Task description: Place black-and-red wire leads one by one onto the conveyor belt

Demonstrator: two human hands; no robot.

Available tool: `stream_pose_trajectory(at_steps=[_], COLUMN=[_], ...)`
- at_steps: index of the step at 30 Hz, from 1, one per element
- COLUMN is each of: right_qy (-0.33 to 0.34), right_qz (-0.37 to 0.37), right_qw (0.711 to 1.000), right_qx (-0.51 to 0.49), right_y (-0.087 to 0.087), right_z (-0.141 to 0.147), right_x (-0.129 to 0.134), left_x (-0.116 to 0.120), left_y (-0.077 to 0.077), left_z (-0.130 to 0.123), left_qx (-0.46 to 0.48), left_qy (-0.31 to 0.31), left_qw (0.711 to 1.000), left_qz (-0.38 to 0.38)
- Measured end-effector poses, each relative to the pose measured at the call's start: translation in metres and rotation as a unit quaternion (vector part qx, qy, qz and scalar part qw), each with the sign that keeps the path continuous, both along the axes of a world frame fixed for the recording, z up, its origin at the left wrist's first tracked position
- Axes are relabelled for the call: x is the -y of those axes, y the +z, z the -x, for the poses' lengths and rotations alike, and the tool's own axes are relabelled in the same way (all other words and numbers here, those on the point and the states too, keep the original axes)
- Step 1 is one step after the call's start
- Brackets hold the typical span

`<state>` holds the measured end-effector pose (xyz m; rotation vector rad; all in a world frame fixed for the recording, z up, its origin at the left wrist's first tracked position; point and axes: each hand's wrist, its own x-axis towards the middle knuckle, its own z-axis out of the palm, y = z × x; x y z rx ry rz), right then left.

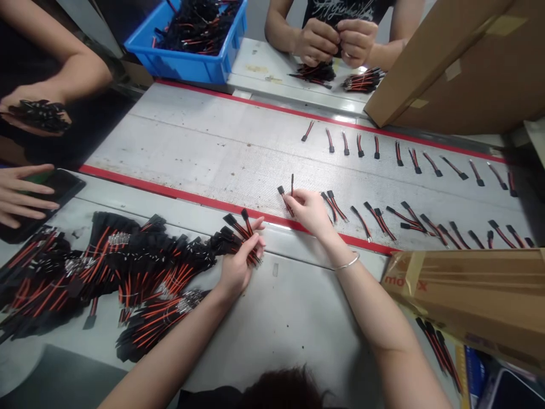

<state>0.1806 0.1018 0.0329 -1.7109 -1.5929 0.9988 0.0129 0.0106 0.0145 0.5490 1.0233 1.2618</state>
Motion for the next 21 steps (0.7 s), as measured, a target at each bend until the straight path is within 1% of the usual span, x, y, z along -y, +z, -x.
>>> stream_pose_trajectory(at_steps=[2, 4, 6, 8, 10, 11, 12, 13, 14, 16, 18, 19, 21], right_qy=[-0.009, -0.019, -0.02, -0.025, -0.023, -0.004, 0.033, 0.084, 0.14, 0.232, 0.274, 0.283, 0.286], right_qz=[-0.007, -0.015, -0.017, -0.023, -0.035, -0.037, -0.032, -0.019, -0.003, 0.023, 0.016, 0.003, -0.024], right_qw=[0.999, 0.996, 0.992, 0.989, 0.987, 0.989, 0.993, 0.994, 0.99, 0.964, 0.941, 0.935, 0.932], right_qx=[0.042, 0.085, 0.121, 0.147, 0.156, 0.143, 0.112, 0.062, -0.003, -0.129, -0.2, -0.212, -0.219], right_y=[-0.002, -0.001, 0.005, 0.012, 0.021, 0.026, 0.03, 0.035, 0.04, 0.046, 0.05, 0.051, 0.05], right_z=[-0.006, -0.012, -0.018, -0.022, -0.022, -0.021, -0.019, -0.016, -0.012, -0.004, 0.003, 0.006, 0.008], right_x=[-0.005, -0.008, -0.008, -0.005, 0.0, 0.004, 0.009, 0.014, 0.018, 0.027, 0.033, 0.035, 0.036], left_x=[-0.001, 0.0, 0.001, 0.002, 0.004, 0.005, 0.005, 0.005, 0.005, 0.004, 0.003, 0.003, 0.004], left_y=[0.001, 0.001, -0.001, -0.004, -0.007, -0.008, -0.008, -0.007, -0.004, 0.003, 0.01, 0.013, 0.015], left_z=[0.001, 0.001, 0.0, 0.0, 0.0, 0.001, 0.002, 0.004, 0.005, 0.009, 0.01, 0.01, 0.009], left_qx=[0.026, 0.045, 0.054, 0.053, 0.039, 0.027, 0.01, -0.013, -0.043, -0.117, -0.173, -0.18, -0.157], left_qy=[-0.002, -0.001, -0.012, -0.037, -0.059, -0.066, -0.073, -0.085, -0.102, -0.14, -0.16, -0.159, -0.127], left_qw=[1.0, 0.999, 0.998, 0.998, 0.998, 0.997, 0.997, 0.995, 0.992, 0.98, 0.968, 0.967, 0.977], left_qz=[0.011, 0.017, 0.019, 0.013, -0.004, -0.017, -0.031, -0.047, -0.061, -0.083, -0.088, -0.084, -0.072])
